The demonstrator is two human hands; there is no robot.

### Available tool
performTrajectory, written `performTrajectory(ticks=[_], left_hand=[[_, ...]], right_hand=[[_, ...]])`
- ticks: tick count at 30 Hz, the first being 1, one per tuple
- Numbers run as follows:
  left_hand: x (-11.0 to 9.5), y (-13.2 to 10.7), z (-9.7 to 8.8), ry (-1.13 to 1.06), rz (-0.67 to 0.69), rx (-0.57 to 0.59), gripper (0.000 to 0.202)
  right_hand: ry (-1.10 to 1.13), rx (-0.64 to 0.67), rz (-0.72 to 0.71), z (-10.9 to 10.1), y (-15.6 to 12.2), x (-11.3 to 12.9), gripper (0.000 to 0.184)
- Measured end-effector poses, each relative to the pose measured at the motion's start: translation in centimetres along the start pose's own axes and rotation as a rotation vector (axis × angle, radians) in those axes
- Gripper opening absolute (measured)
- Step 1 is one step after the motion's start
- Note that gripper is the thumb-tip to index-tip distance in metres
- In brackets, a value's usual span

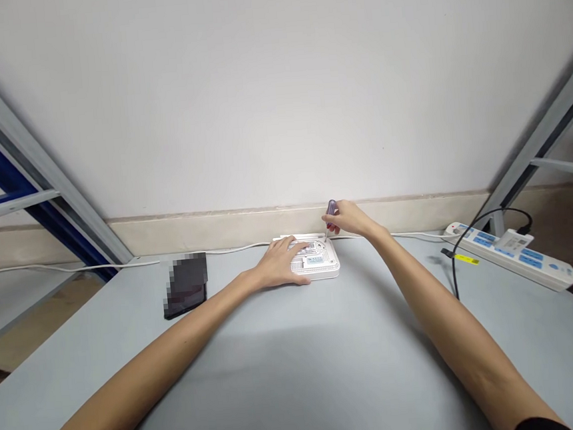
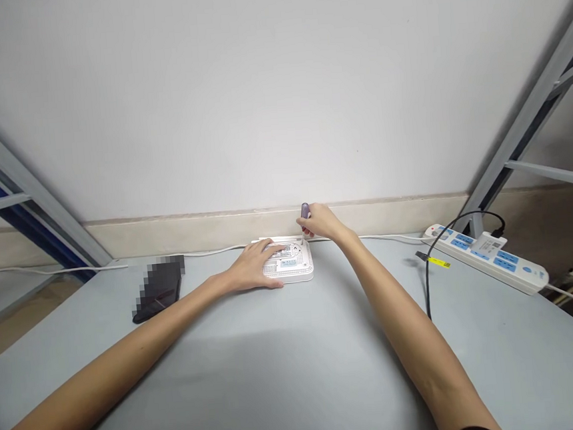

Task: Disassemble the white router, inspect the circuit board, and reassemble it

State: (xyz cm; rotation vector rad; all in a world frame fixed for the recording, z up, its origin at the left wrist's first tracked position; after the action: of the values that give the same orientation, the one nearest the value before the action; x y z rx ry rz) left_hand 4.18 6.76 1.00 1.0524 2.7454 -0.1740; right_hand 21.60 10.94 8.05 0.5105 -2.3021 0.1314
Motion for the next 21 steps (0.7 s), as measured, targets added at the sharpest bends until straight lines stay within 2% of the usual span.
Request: performTrajectory(ticks=[6,11,13,16,18,21], left_hand=[[0.0,-0.1,0.1,0.006,0.009,0.000,0.094],[-0.3,-0.2,-0.2,0.001,0.020,0.004,0.092],[-0.6,-0.2,-0.5,-0.014,0.021,-0.009,0.083],[-1.1,0.0,-0.7,-0.048,0.010,-0.042,0.059],[-1.2,0.2,-0.7,-0.061,0.003,-0.076,0.048],[-1.3,0.2,-0.6,-0.050,0.009,-0.125,0.042]], right_hand=[[0.025,0.092,-0.006,1.3,0.2,-0.7,0.022],[0.119,0.023,-0.079,0.7,0.4,0.0,0.019],[0.210,0.027,-0.120,0.9,0.6,0.5,0.015],[0.376,0.032,-0.154,1.8,1.0,0.8,0.016],[0.482,-0.026,-0.161,2.5,1.3,0.4,0.017],[0.630,-0.206,-0.165,3.0,1.5,-0.7,0.024]])
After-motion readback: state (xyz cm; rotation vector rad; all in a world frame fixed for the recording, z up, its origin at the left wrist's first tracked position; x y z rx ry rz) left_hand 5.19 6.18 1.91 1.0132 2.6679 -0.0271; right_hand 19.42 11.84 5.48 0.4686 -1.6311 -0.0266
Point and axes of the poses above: each hand's wrist, its own y-axis towards the middle knuckle, its own z-axis out of the palm, x = y × z, the point moved 8 cm from there along y, towards the middle knuckle, and after that the axes turned 13 degrees about x, right-handed, at the moved point
